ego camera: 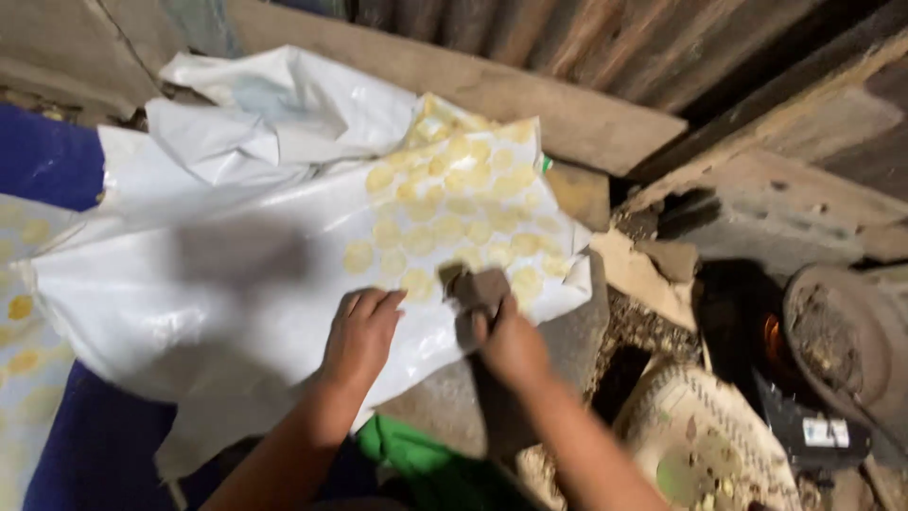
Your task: Cracking and flattening nuts using a stone and mallet to prepare them for drying
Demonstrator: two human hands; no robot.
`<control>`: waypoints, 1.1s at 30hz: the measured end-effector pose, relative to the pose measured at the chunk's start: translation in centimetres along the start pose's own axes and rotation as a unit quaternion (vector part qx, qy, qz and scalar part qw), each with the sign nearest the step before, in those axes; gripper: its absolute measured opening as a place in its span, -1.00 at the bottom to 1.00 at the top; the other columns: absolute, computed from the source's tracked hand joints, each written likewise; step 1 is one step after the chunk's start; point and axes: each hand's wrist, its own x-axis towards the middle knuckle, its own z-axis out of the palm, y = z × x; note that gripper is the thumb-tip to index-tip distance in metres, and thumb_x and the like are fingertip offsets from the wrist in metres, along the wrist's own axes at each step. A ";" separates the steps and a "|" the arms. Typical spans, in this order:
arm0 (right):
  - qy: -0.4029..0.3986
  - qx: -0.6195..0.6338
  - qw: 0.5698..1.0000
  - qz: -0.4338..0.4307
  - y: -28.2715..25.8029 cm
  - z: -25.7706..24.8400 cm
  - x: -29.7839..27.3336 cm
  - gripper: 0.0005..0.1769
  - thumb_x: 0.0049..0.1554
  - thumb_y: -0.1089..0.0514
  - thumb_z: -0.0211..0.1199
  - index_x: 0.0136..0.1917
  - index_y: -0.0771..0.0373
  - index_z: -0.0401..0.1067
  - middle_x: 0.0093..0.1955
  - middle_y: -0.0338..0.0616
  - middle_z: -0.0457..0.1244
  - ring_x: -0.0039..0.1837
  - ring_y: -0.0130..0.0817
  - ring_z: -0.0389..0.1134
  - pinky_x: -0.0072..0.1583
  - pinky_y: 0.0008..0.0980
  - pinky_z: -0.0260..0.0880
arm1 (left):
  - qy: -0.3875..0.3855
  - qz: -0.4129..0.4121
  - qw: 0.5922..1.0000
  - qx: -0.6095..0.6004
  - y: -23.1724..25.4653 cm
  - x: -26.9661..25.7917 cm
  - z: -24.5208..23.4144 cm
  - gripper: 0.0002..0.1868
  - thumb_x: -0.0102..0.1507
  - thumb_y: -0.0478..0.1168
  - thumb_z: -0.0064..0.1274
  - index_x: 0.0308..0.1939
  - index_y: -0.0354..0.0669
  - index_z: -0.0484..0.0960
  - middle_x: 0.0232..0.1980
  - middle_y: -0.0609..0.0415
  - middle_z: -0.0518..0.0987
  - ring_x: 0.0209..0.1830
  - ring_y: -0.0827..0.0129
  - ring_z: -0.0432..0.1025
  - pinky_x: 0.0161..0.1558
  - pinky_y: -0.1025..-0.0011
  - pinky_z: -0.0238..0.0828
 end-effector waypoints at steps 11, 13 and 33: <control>0.046 -0.035 0.998 -0.032 0.0 2.0 0.4 -0.40 0.23 -0.18 0.11 0.27 0.37 0.25 -0.07 0.40 0.39 0.07 0.34 0.46 0.06 0.21 0.51 | 0.035 -0.023 0.998 -0.045 -0.1 1.5 2.3 -0.87 0.21 -0.11 0.24 -0.19 0.06 0.69 -0.21 0.17 0.53 -0.16 0.20 0.45 -0.07 0.25 0.36; 0.029 -0.025 0.999 -0.029 -0.1 1.2 0.0 -0.35 0.21 -0.16 0.15 0.33 0.39 0.22 -0.05 0.42 0.38 0.09 0.35 0.45 0.07 0.23 0.50 | 0.024 -0.041 0.997 -0.055 0.5 1.1 2.4 -0.91 0.23 -0.13 0.21 -0.21 0.08 0.69 -0.20 0.19 0.51 -0.14 0.22 0.43 -0.06 0.26 0.33; 0.125 0.138 0.982 0.008 -1.4 -7.0 -5.5 -0.56 0.16 -0.14 0.25 0.02 0.30 0.42 -0.41 0.20 0.37 -0.23 0.16 0.51 -0.14 0.09 0.46 | -0.104 -0.003 0.990 -0.099 5.5 -1.7 5.2 -0.48 0.19 -0.22 0.12 0.23 -0.17 0.41 -0.19 -0.14 0.63 -0.01 0.00 0.52 0.14 0.11 0.36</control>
